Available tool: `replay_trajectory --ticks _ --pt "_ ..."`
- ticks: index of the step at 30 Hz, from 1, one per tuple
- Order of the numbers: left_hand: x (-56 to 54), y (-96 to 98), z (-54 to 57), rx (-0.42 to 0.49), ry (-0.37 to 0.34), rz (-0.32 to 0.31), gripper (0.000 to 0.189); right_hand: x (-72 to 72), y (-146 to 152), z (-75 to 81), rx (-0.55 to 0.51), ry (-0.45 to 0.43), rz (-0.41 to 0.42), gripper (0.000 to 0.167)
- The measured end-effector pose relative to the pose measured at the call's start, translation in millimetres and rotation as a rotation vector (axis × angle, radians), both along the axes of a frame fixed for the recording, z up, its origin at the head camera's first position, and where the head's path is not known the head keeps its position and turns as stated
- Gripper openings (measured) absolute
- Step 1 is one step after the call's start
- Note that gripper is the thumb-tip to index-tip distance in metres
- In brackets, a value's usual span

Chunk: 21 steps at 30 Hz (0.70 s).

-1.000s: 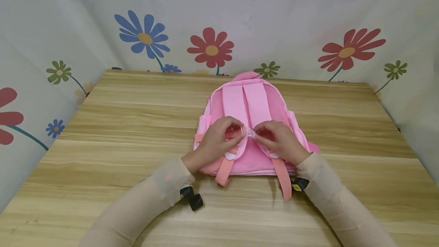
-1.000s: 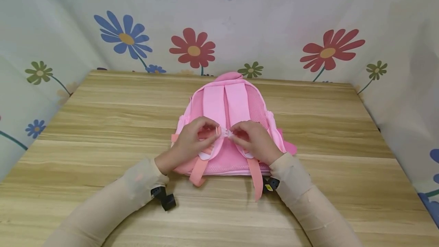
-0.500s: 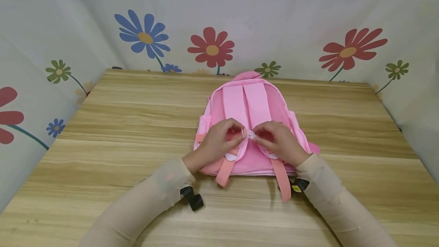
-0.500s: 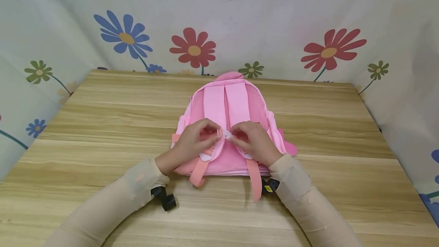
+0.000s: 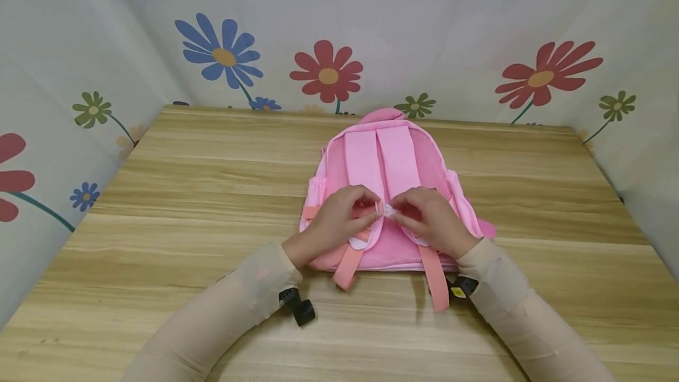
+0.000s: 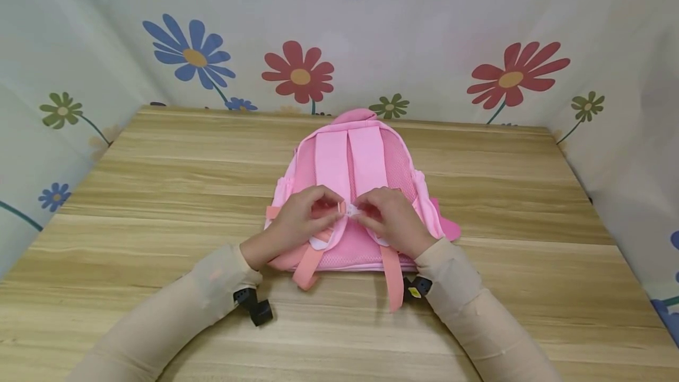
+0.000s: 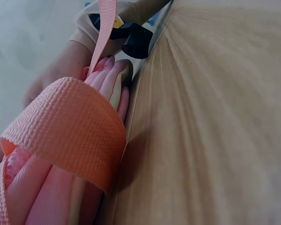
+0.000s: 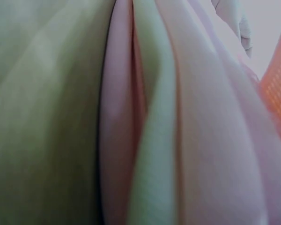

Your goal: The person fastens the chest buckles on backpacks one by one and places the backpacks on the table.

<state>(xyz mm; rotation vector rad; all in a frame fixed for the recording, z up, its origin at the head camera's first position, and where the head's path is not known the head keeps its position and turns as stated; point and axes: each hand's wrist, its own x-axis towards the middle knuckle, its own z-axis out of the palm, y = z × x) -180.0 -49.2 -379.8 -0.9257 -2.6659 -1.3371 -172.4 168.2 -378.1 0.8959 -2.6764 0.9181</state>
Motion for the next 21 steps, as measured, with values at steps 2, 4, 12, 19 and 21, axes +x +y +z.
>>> replay_trajectory --ticks 2,4,12,19,21 --pt "0.2 -0.2 -0.1 0.001 -0.005 0.0 0.022 0.1 -0.4 0.2 0.001 0.006 0.002 0.021" --pt "0.2 -0.4 -0.2 0.0 -0.008 0.001 0.022 0.1 -0.5 0.1 0.002 0.007 0.002 0.021" --pt "-0.3 -1.5 -0.6 -0.007 -0.037 0.002 0.023 0.0 -1.5 -0.3 -0.019 0.003 0.011 0.021" --pt "0.0 -0.7 -0.8 -0.002 -0.057 0.004 0.021 0.4 -1.8 -1.5 -0.001 0.009 0.013 0.021" --pt "0.5 -0.2 0.0 -0.006 -0.069 0.003 0.021 0.5 -1.4 -2.3 0.009 0.016 0.013 0.021"
